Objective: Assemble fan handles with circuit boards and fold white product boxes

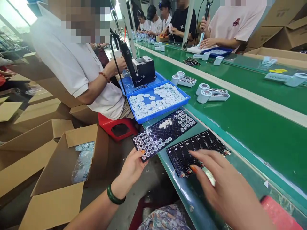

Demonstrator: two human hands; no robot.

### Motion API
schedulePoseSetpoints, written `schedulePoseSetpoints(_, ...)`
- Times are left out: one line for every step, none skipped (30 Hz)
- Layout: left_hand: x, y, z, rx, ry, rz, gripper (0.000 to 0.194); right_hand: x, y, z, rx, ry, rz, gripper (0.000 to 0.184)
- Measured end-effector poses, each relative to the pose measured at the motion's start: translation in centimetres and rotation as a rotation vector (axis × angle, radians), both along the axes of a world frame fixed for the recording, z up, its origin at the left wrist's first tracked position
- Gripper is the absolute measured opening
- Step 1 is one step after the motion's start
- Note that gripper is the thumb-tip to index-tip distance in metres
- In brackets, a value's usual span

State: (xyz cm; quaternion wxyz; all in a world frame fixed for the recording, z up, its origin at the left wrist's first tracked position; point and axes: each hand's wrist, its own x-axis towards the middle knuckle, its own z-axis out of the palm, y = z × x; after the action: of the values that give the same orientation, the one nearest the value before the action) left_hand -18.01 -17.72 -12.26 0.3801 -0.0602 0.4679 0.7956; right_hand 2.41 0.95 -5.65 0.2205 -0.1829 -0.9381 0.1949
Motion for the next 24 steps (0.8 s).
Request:
schedulePoseSetpoints(0.3, -0.5, 0.1, -0.006, -0.034, 0.01, 0.035, -2.4, -0.3, 0.5, -0.002, -0.039, 0.068, 0.034)
schedulePoseSetpoints(0.4, -1.0, 0.3, -0.015, -0.069, 0.017, 0.035, -4.8, -0.6, 0.8, 0.0, -0.076, 0.138, 0.033)
schedulePoseSetpoints(0.6, -1.3, 0.4, -0.028, -0.1, 0.023, 0.034, -7.0, -0.9, 1.0, 0.002, -0.126, 0.19, 0.032)
schedulePoseSetpoints(0.6, -1.5, 0.5, -0.041, -0.129, 0.028, 0.032, -9.1, -1.1, 1.0, -0.001, -0.198, 0.228, 0.032)
schedulePoseSetpoints(0.5, -1.5, 0.6, -0.05, -0.159, 0.033, 0.031, -10.8, -1.3, 0.9, 0.001, -0.257, 0.256, 0.031)
schedulePoseSetpoints(0.4, -1.3, 0.6, -0.054, -0.193, 0.029, 0.031, -12.3, -1.5, 0.8, 0.005, -0.311, 0.277, 0.03)
schedulePoseSetpoints(0.3, -1.0, 0.6, -0.053, -0.231, 0.015, 0.031, -13.5, -1.7, 0.5, 0.008, -0.351, 0.289, 0.028)
schedulePoseSetpoints(0.1, -0.7, 0.6, -0.05, -0.266, -0.007, 0.032, -14.3, -1.7, 0.3, 0.01, -0.375, 0.297, 0.027)
schedulePoseSetpoints(-0.1, -0.3, 0.5, -0.041, -0.294, -0.033, 0.032, -14.8, -1.8, 0.0, 0.01, -0.388, 0.301, 0.026)
schedulePoseSetpoints(-0.2, 0.0, 0.4, -0.03, -0.311, -0.054, 0.031, -15.1, -1.8, -0.2, 0.008, -0.39, 0.301, 0.026)
schedulePoseSetpoints(-0.3, 0.2, 0.3, -0.021, -0.318, -0.064, 0.03, -15.2, -1.7, -0.3, 0.0, -0.386, 0.298, 0.026)
schedulePoseSetpoints(-0.3, 0.4, 0.2, -0.015, -0.317, -0.064, 0.028, -15.1, -1.6, -0.5, -0.014, -0.376, 0.297, 0.025)
schedulePoseSetpoints(-0.3, 0.5, 0.1, -0.01, -0.313, -0.058, 0.027, -15.0, -1.5, -0.6, -0.034, -0.364, 0.299, 0.024)
schedulePoseSetpoints(-0.3, 0.5, 0.0, -0.006, -0.311, -0.053, 0.027, -14.8, -1.3, -0.7, -0.059, -0.349, 0.301, 0.023)
schedulePoseSetpoints(-0.3, 0.4, -0.1, -0.002, -0.309, -0.051, 0.027, -14.7, -1.2, -0.8, -0.088, -0.333, 0.305, 0.022)
schedulePoseSetpoints(-0.3, 0.3, -0.2, 0.004, -0.306, -0.056, 0.027, -14.6, -1.1, -0.9, -0.115, -0.321, 0.311, 0.022)
schedulePoseSetpoints(-0.2, 0.3, -0.4, 0.012, -0.301, -0.066, 0.027, -14.5, -1.0, -1.0, -0.136, -0.313, 0.316, 0.021)
schedulePoseSetpoints(-0.2, 0.2, -0.5, 0.019, -0.295, -0.079, 0.026, -14.5, -1.0, -1.1, -0.148, -0.307, 0.319, 0.02)
schedulePoseSetpoints(-0.2, 0.2, -0.6, 0.026, -0.288, -0.091, 0.026, -14.5, -0.9, -1.1, -0.155, -0.303, 0.321, 0.02)
schedulePoseSetpoints(-0.2, 0.2, -0.7, 0.033, -0.279, -0.103, 0.026, -14.5, -0.9, -1.2, -0.159, -0.299, 0.321, 0.02)
schedulePoseSetpoints(-0.2, 0.3, -0.7, 0.038, -0.271, -0.108, 0.026, -14.5, -0.9, -1.2, -0.163, -0.294, 0.321, 0.02)
schedulePoseSetpoints(-0.2, 0.4, -0.7, 0.04, -0.26, -0.11, 0.028, -14.5, -0.9, -1.2, -0.17, -0.286, 0.322, 0.021)
schedulePoseSetpoints(-0.2, 0.6, -0.5, 0.042, -0.237, -0.109, 0.03, -14.5, -0.9, -1.1, -0.179, -0.276, 0.324, 0.022)
schedulePoseSetpoints(-0.2, 0.7, -0.3, 0.044, -0.207, -0.109, 0.032, -14.4, -0.9, -1.1, -0.189, -0.268, 0.328, 0.023)
